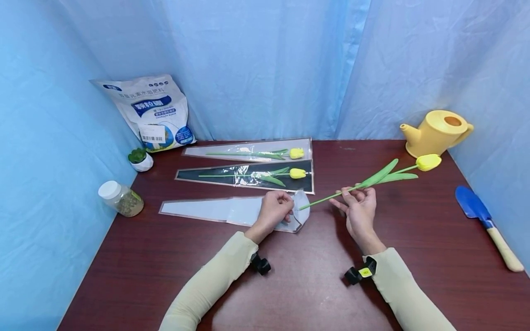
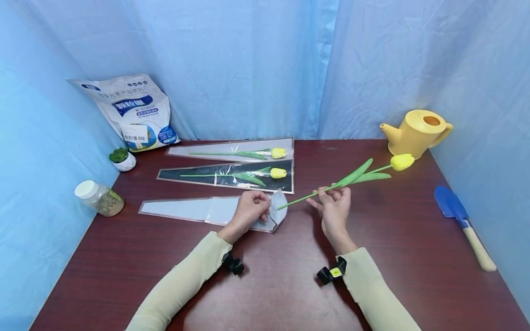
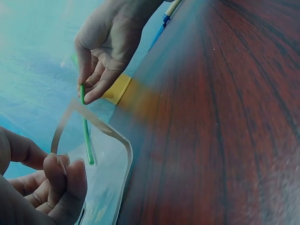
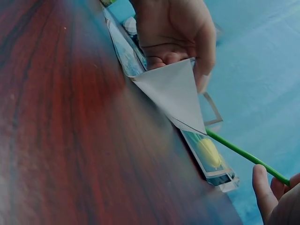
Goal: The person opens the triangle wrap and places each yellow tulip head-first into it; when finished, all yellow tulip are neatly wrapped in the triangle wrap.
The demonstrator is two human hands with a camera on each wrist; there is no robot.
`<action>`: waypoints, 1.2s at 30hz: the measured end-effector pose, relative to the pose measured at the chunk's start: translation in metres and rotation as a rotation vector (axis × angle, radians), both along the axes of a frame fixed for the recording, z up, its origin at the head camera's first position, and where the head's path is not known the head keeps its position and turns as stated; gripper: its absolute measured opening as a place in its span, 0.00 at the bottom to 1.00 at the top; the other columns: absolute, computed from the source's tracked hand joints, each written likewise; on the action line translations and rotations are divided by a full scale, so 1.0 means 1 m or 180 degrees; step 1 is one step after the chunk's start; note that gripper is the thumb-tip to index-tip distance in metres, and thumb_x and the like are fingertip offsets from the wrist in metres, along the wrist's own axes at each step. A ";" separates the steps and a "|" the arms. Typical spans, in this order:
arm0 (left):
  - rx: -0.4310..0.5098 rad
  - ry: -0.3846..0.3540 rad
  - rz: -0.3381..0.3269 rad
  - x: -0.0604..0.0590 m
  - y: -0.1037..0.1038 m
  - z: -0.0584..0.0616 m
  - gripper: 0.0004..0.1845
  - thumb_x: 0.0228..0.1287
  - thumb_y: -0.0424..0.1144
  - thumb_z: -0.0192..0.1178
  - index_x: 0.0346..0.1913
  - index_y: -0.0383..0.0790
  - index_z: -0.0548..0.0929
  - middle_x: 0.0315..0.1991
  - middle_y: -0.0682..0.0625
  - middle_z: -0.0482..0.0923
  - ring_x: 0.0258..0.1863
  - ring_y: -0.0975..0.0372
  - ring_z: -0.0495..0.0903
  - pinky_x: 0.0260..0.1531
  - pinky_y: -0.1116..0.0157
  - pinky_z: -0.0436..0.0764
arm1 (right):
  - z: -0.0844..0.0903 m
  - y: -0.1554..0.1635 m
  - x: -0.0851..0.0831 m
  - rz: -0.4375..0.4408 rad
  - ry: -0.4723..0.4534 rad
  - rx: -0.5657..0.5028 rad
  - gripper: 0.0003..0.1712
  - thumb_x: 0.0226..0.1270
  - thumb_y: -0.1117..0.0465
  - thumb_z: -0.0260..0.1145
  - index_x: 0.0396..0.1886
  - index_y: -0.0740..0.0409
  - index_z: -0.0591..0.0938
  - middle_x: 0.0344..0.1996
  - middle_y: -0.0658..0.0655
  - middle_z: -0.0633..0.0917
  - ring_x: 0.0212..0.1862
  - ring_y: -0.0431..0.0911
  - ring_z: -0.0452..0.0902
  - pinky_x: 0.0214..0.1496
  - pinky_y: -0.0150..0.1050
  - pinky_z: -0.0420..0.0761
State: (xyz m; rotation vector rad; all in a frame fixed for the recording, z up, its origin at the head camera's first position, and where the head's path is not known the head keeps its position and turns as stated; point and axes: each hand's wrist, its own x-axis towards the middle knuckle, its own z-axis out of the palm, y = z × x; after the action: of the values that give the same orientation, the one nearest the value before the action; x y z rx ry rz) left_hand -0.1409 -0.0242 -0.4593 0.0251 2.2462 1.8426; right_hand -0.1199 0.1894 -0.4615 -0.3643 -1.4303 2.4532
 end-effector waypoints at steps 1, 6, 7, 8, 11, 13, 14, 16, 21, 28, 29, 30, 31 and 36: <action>-0.0050 0.0046 0.0002 0.000 0.001 0.000 0.07 0.59 0.27 0.54 0.31 0.32 0.83 0.13 0.54 0.77 0.09 0.65 0.74 0.15 0.71 0.76 | 0.000 -0.001 0.000 0.0013 -0.0005 0.0014 0.15 0.71 0.73 0.57 0.47 0.53 0.64 0.35 0.52 0.81 0.38 0.43 0.86 0.38 0.41 0.90; -0.0184 0.0293 0.0031 0.001 0.004 0.001 0.08 0.58 0.28 0.55 0.31 0.31 0.84 0.15 0.46 0.82 0.09 0.61 0.77 0.13 0.73 0.75 | -0.002 -0.006 0.001 0.0046 -0.0034 0.0025 0.15 0.71 0.73 0.58 0.47 0.55 0.64 0.35 0.52 0.81 0.39 0.42 0.87 0.39 0.42 0.90; -0.0205 0.0345 0.0042 0.002 0.004 0.001 0.08 0.58 0.28 0.55 0.31 0.30 0.84 0.16 0.44 0.82 0.10 0.58 0.79 0.14 0.73 0.76 | -0.002 -0.007 0.001 0.0040 -0.0052 0.0041 0.15 0.71 0.73 0.58 0.47 0.55 0.64 0.35 0.52 0.82 0.39 0.42 0.87 0.39 0.42 0.90; -0.0208 0.0390 0.0055 0.002 0.004 0.001 0.08 0.58 0.28 0.55 0.31 0.30 0.84 0.17 0.43 0.83 0.11 0.54 0.80 0.14 0.73 0.76 | -0.003 -0.007 0.002 0.0040 -0.0064 0.0058 0.15 0.71 0.73 0.58 0.47 0.54 0.64 0.35 0.52 0.82 0.39 0.42 0.87 0.39 0.42 0.90; -0.0246 0.0521 0.0095 0.002 0.005 0.001 0.08 0.58 0.27 0.55 0.32 0.29 0.85 0.18 0.40 0.83 0.15 0.45 0.83 0.14 0.73 0.76 | -0.004 -0.010 0.002 0.0044 -0.0073 0.0064 0.16 0.71 0.74 0.59 0.48 0.55 0.64 0.34 0.52 0.82 0.39 0.42 0.88 0.39 0.43 0.90; -0.0281 0.0606 0.0115 0.003 0.006 0.002 0.07 0.58 0.27 0.56 0.32 0.30 0.85 0.19 0.40 0.84 0.16 0.45 0.83 0.15 0.73 0.76 | -0.005 -0.012 0.003 0.0055 -0.0064 0.0066 0.16 0.70 0.74 0.59 0.48 0.56 0.65 0.33 0.52 0.83 0.39 0.43 0.89 0.39 0.43 0.90; -0.0302 0.0643 0.0122 0.003 0.006 0.002 0.07 0.58 0.27 0.56 0.32 0.30 0.85 0.19 0.40 0.84 0.15 0.46 0.83 0.15 0.73 0.76 | -0.006 -0.013 0.003 0.0068 -0.0063 0.0075 0.16 0.70 0.74 0.60 0.48 0.57 0.65 0.33 0.52 0.83 0.39 0.44 0.89 0.38 0.44 0.90; -0.0339 0.0711 0.0138 0.003 0.006 0.003 0.07 0.58 0.27 0.56 0.32 0.30 0.85 0.20 0.39 0.84 0.13 0.52 0.82 0.15 0.72 0.77 | -0.006 -0.015 0.003 0.0099 -0.0060 0.0064 0.16 0.70 0.74 0.60 0.49 0.58 0.64 0.33 0.52 0.83 0.39 0.45 0.90 0.38 0.44 0.90; -0.0382 0.0786 0.0184 0.003 0.006 0.003 0.07 0.58 0.26 0.57 0.32 0.30 0.85 0.20 0.38 0.85 0.09 0.66 0.77 0.15 0.72 0.77 | -0.005 -0.016 0.004 0.0214 -0.0131 0.0126 0.14 0.72 0.68 0.61 0.50 0.56 0.66 0.34 0.52 0.85 0.39 0.44 0.89 0.38 0.45 0.90; -0.0354 0.0775 0.0223 0.004 0.007 0.003 0.07 0.57 0.26 0.56 0.32 0.30 0.85 0.21 0.38 0.85 0.10 0.65 0.78 0.14 0.72 0.78 | -0.002 -0.013 0.005 0.0219 -0.0179 0.0026 0.07 0.76 0.56 0.59 0.42 0.55 0.75 0.34 0.52 0.87 0.36 0.44 0.89 0.37 0.46 0.90; -0.0356 0.0785 0.0223 0.004 0.007 0.003 0.07 0.57 0.26 0.56 0.32 0.30 0.85 0.21 0.37 0.85 0.10 0.65 0.77 0.14 0.72 0.78 | -0.002 -0.013 0.005 0.0234 -0.0208 0.0023 0.07 0.75 0.56 0.60 0.41 0.56 0.76 0.34 0.52 0.88 0.36 0.44 0.89 0.37 0.46 0.90; -0.0363 0.0794 0.0223 0.004 0.007 0.004 0.07 0.57 0.25 0.56 0.31 0.30 0.85 0.21 0.37 0.85 0.10 0.66 0.77 0.14 0.73 0.78 | -0.002 -0.013 0.005 0.0250 -0.0241 0.0019 0.08 0.75 0.57 0.61 0.41 0.57 0.77 0.33 0.51 0.88 0.36 0.44 0.90 0.37 0.45 0.90; -0.0368 0.0802 0.0222 0.004 0.008 0.004 0.07 0.57 0.25 0.56 0.31 0.30 0.85 0.21 0.37 0.85 0.09 0.67 0.76 0.13 0.73 0.77 | -0.002 -0.014 0.005 0.0266 -0.0273 0.0013 0.08 0.74 0.57 0.62 0.40 0.58 0.77 0.33 0.51 0.88 0.36 0.44 0.90 0.37 0.45 0.90; -0.0415 0.0860 0.0239 0.004 0.008 0.005 0.07 0.56 0.25 0.56 0.30 0.31 0.85 0.20 0.38 0.85 0.09 0.72 0.73 0.14 0.74 0.77 | -0.003 -0.016 0.005 0.0290 -0.0307 0.0039 0.14 0.72 0.61 0.63 0.51 0.62 0.72 0.30 0.49 0.88 0.35 0.45 0.91 0.34 0.43 0.90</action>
State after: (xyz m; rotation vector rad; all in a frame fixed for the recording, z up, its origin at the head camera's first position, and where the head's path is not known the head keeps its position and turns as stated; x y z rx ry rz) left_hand -0.1368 -0.0163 -0.4544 0.1796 2.5787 1.8201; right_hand -0.1151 0.1738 -0.4645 -0.4291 -1.5321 2.5289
